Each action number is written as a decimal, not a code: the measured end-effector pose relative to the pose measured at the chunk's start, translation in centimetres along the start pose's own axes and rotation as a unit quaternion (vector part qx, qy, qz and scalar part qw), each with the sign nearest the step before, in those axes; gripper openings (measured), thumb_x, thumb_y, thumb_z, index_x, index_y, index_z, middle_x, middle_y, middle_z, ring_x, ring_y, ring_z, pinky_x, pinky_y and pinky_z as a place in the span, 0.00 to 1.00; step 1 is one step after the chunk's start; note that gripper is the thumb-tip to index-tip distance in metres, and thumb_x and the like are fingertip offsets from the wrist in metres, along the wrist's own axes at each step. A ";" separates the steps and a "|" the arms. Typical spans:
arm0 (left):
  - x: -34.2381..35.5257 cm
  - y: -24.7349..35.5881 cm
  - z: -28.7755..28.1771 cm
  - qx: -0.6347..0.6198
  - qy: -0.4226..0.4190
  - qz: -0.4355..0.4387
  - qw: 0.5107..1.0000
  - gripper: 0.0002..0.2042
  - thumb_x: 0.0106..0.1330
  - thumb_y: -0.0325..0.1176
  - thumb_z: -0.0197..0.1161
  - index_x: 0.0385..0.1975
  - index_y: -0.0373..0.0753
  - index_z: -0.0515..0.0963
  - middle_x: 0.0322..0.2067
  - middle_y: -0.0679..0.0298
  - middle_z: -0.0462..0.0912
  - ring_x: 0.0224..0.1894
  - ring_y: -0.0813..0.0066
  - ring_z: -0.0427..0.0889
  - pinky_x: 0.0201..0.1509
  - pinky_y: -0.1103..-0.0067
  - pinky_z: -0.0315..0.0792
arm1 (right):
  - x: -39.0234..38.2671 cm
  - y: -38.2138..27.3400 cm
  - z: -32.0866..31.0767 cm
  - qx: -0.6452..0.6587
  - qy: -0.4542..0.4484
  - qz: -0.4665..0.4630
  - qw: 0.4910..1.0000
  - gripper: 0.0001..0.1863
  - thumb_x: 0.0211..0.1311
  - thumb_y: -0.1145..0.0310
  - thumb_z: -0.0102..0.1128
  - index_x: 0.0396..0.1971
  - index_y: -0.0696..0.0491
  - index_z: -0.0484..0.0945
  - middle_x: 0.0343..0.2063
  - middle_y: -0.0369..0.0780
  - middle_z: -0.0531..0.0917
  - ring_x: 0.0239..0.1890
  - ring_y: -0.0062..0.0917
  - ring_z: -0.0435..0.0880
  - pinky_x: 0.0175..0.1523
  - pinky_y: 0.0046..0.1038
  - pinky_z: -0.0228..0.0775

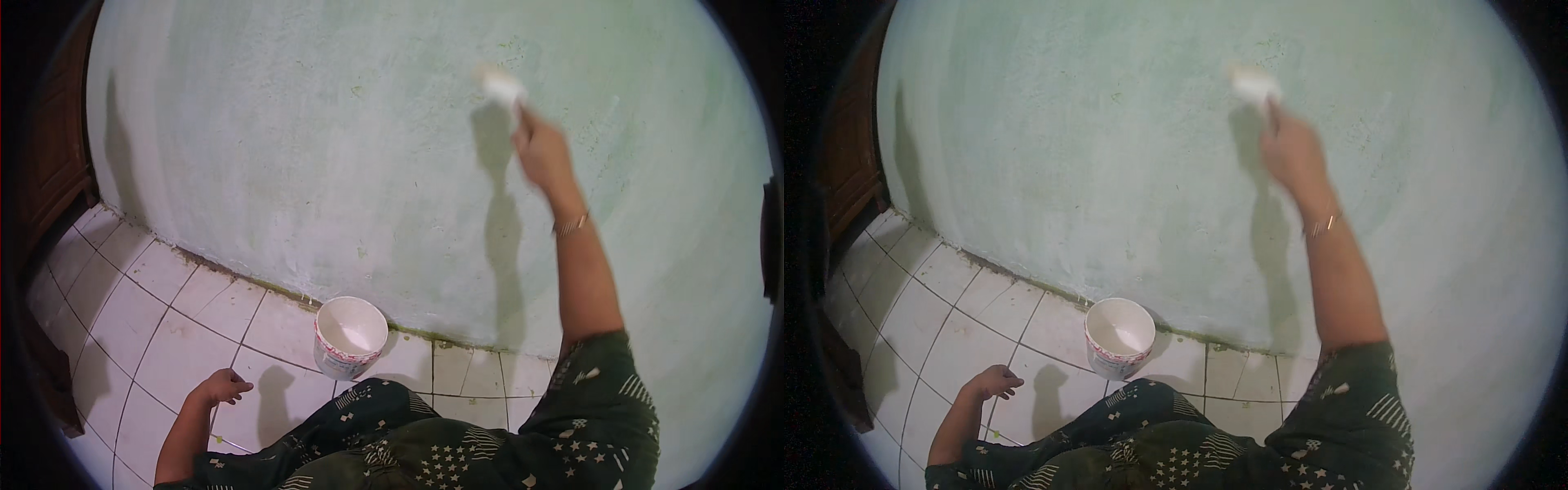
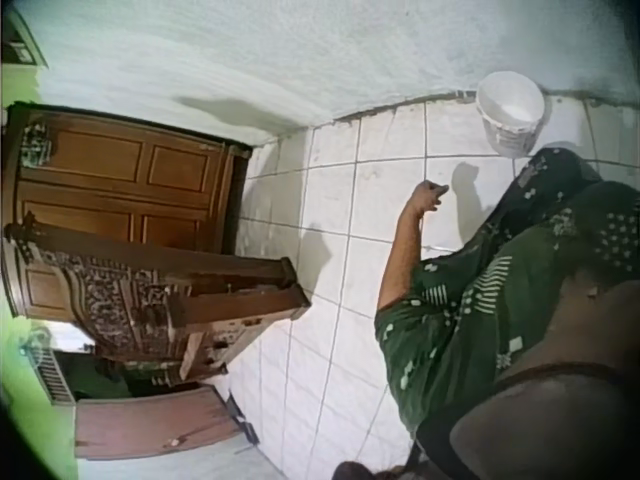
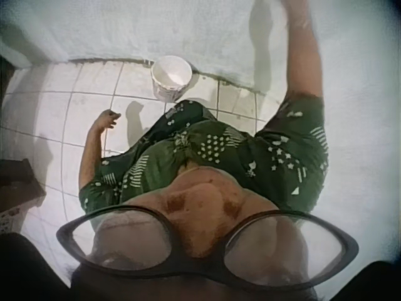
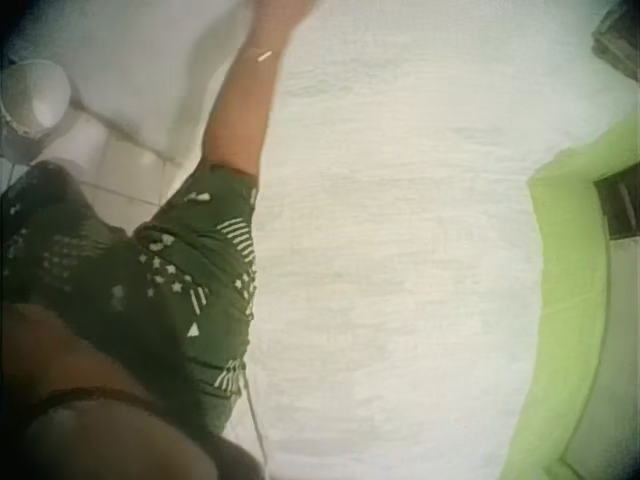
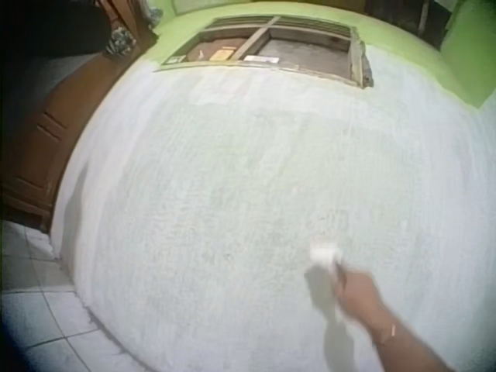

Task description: The person paints a wall by repeatedly dipping a paintbrush into a bucket of paint and applying the paint onto the wall.

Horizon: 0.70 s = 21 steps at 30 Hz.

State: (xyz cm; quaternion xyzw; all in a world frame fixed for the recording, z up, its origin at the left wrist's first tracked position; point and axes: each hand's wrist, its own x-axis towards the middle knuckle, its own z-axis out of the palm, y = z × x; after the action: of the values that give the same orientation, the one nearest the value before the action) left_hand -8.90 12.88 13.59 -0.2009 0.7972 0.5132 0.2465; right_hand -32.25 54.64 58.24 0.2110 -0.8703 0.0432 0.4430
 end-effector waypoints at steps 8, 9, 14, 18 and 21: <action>1.1 2.5 0.5 0.028 -0.018 0.025 0.999 0.24 0.58 0.41 0.62 0.40 0.20 0.74 0.36 0.46 0.79 0.36 0.62 0.81 0.35 0.72 0.78 | 19.4 0.0 -6.1 -0.089 0.173 0.040 0.980 0.12 0.51 0.74 0.50 0.32 0.64 0.78 0.31 0.53 0.81 0.37 0.45 0.80 0.44 0.38 0.71; 1.4 2.3 0.6 0.030 -0.020 0.022 0.999 0.24 0.58 0.41 0.62 0.40 0.20 0.74 0.36 0.47 0.79 0.36 0.62 0.81 0.35 0.72 0.78 | 18.8 -1.1 -5.2 -0.113 0.116 0.050 0.985 0.12 0.50 0.72 0.49 0.33 0.61 0.78 0.33 0.51 0.81 0.38 0.43 0.80 0.43 0.38 0.71; 2.4 1.6 0.7 0.028 -0.036 0.020 0.999 0.24 0.57 0.42 0.62 0.39 0.21 0.74 0.36 0.48 0.79 0.35 0.63 0.81 0.34 0.73 0.78 | 5.7 -4.3 2.1 -0.212 -0.083 -0.012 0.974 0.08 0.50 0.74 0.50 0.27 0.57 0.80 0.30 0.50 0.81 0.36 0.40 0.81 0.40 0.37 0.73; 3.6 0.3 0.1 0.013 -0.028 0.024 0.999 0.24 0.56 0.43 0.64 0.37 0.22 0.76 0.33 0.50 0.80 0.33 0.66 0.81 0.32 0.75 0.78 | 2.0 -5.7 -1.2 -0.133 -0.302 0.007 0.944 0.12 0.52 0.75 0.47 0.34 0.63 0.77 0.25 0.50 0.81 0.22 0.36 0.81 0.24 0.32 0.73; 4.3 -0.3 0.5 0.006 -0.032 0.018 0.999 0.25 0.54 0.45 0.65 0.36 0.23 0.76 0.30 0.51 0.80 0.31 0.68 0.81 0.30 0.76 0.78 | 6.0 -5.6 -4.3 0.014 -0.158 0.007 0.987 0.14 0.55 0.72 0.47 0.38 0.63 0.76 0.19 0.49 0.79 0.14 0.32 0.78 0.17 0.30 0.69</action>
State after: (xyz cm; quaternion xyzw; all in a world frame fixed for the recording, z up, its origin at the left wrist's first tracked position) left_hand -12.06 12.90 10.64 -0.1688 0.7953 0.5188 0.2642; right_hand -29.83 48.66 64.99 0.2151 -0.9301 0.0244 0.2968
